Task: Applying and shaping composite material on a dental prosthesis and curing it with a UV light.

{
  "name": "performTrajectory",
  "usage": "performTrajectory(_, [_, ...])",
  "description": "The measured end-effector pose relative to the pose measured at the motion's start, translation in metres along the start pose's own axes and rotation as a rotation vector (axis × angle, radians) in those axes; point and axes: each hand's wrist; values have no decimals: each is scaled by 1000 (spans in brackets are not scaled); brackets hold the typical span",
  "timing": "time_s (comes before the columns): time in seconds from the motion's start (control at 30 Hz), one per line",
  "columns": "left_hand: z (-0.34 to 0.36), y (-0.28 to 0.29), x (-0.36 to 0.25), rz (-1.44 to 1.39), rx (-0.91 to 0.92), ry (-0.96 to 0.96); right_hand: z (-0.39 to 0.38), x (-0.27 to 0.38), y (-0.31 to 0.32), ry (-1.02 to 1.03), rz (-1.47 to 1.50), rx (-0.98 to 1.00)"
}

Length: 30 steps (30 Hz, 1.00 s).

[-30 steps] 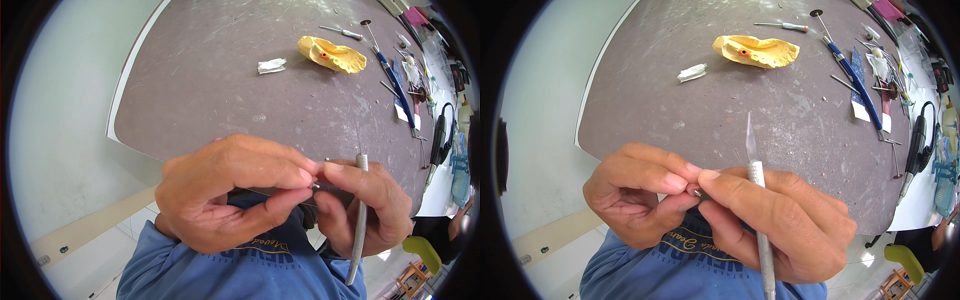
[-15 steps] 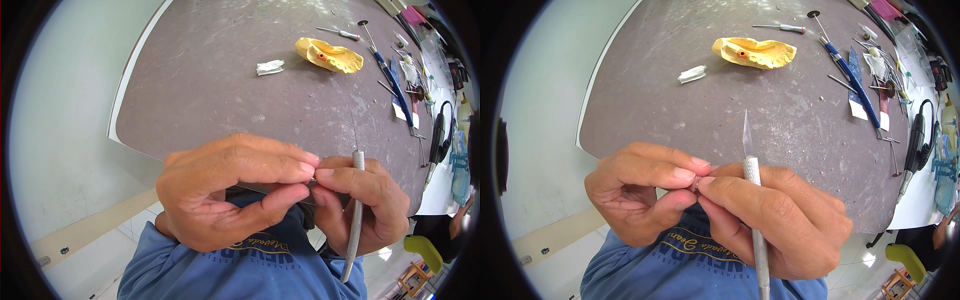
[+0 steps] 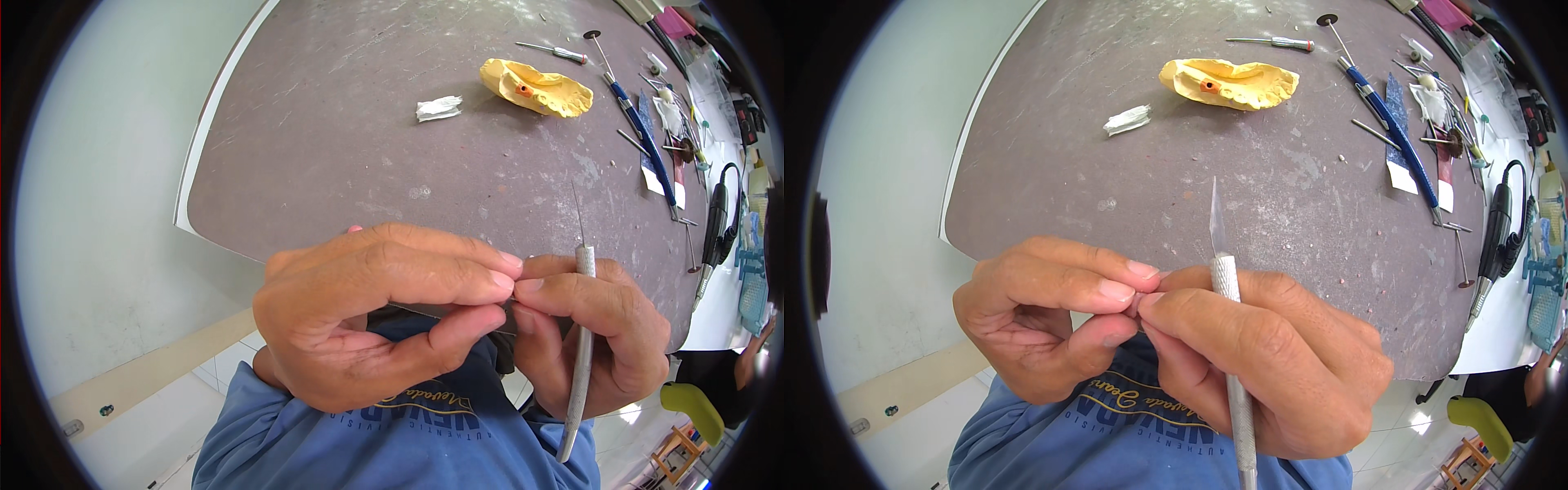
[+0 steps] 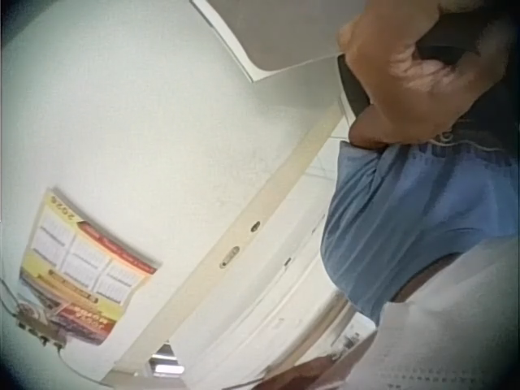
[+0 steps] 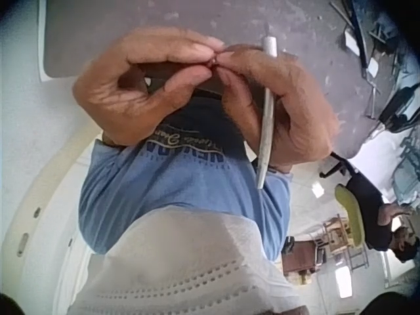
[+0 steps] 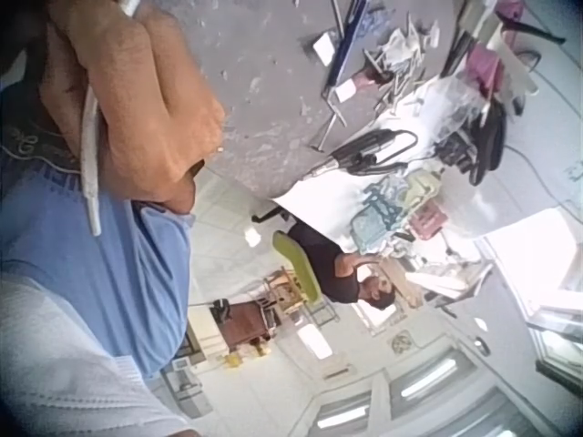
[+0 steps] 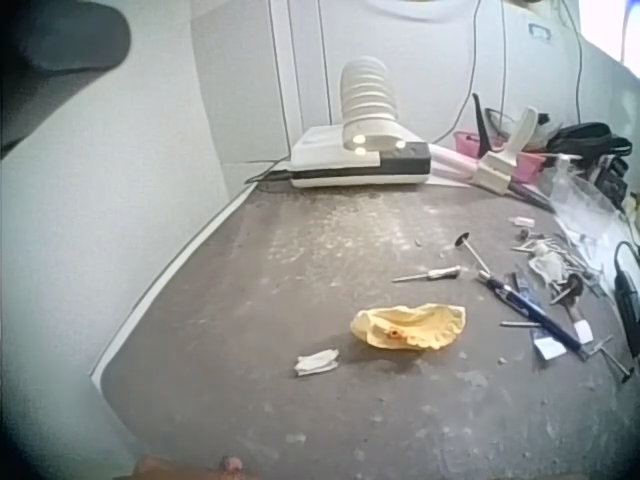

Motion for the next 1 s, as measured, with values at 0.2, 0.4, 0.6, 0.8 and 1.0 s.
performTrajectory(0.2, [-1,-1,-1,-17,-17,13,-1,0,0,-6,-9,-8])
performTrajectory(0.4, [0,-2,-2,2,-28,28,0,1,0,-19,-5,-2])
performTrajectory(0.6, [1,-2,-2,9,-31,39,-1,0,0,4,-6,-16])
performTrajectory(0.8, [0,-4,-11,-62,-76,171,-4,6,-4,-28,14,-149])
performTrajectory(1.0, [4,-3,-16,-259,-138,310,18,24,19,-259,-466,-94])
Point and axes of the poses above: each hand's wrist, its own z-axis towards the middle knuckle, its own y-axis out of the back of the hand, x = y × z, and after that the axes turned 12 degrees about z, right-handed
